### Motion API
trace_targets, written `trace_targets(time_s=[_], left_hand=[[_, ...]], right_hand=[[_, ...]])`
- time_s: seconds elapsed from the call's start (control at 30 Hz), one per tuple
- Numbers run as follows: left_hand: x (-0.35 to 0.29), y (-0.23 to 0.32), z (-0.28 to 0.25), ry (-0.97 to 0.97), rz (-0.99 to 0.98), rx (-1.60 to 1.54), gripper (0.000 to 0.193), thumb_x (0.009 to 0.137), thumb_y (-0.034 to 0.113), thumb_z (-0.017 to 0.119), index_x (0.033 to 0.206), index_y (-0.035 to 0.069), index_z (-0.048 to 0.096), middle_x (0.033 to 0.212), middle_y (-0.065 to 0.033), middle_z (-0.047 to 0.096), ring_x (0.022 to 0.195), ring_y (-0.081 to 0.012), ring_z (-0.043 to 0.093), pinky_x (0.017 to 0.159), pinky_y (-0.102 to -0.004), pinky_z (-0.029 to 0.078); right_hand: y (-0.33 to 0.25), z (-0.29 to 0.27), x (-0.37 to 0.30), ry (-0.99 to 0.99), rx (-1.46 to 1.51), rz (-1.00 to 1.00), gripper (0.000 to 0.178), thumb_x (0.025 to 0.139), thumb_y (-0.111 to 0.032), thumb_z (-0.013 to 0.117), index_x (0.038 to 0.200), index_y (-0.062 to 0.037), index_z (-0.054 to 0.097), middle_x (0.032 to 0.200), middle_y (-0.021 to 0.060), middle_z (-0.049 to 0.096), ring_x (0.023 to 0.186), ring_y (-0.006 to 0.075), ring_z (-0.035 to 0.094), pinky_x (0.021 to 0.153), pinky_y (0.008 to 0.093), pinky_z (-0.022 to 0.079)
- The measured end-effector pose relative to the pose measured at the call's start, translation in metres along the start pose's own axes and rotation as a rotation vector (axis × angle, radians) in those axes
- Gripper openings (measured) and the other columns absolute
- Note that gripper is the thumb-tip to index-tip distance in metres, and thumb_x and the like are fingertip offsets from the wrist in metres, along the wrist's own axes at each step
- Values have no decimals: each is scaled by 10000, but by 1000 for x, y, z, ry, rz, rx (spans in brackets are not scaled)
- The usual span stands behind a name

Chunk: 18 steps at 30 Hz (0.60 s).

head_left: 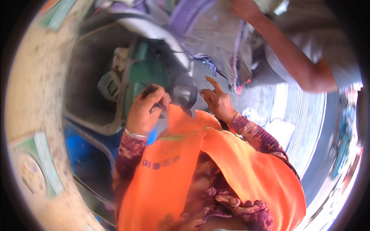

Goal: The person uses a knife to cut and remove parts of a purple and white bag, including straps and fabric sections, while another person assists by holding the bag. The person works on the bag both standing and squatting, removing pieces and placing them aside.

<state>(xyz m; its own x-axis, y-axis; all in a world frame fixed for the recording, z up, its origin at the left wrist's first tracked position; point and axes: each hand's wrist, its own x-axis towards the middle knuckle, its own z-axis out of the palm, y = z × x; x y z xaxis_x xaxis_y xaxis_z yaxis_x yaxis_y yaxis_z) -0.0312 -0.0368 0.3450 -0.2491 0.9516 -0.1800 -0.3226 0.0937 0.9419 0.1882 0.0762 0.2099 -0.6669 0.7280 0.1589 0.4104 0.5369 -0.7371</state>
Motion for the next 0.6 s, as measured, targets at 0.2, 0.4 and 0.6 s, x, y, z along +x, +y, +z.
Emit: trace_targets(time_s=[0.2, 0.4, 0.6], left_hand=[[103, -98, 95, -397, -664, -36, 129, 971, 195, 628, 984, 69, 602, 900, -41, 613, 1002, -214, 632, 873, -373, 534], [123, -260, 195, -581, -1042, 176, 175, 927, 98, 672, 1094, 68, 632, 1012, -53, 652, 965, -199, 641, 860, -380, 548], [124, -461, 303, -617, -1102, 343, 79, 915, 123, 674, 978, 85, 645, 898, -41, 636, 858, -197, 625, 779, -378, 527]], right_hand=[[134, 47, -115, 250, 109, 350, 147, 882, -149, 662, 1011, -82, 678, 1396, 201, 467, 834, 350, 679, 692, 429, 565], [184, 115, -243, 333, 220, 1079, 273, 914, -256, 608, 855, -1, 686, 858, 186, 675, 777, 320, 683, 643, 401, 526], [158, 143, -327, 827, 618, 1407, 319, 936, -275, 593, 860, 16, 697, 727, 142, 684, 646, 249, 668, 636, 359, 507]])
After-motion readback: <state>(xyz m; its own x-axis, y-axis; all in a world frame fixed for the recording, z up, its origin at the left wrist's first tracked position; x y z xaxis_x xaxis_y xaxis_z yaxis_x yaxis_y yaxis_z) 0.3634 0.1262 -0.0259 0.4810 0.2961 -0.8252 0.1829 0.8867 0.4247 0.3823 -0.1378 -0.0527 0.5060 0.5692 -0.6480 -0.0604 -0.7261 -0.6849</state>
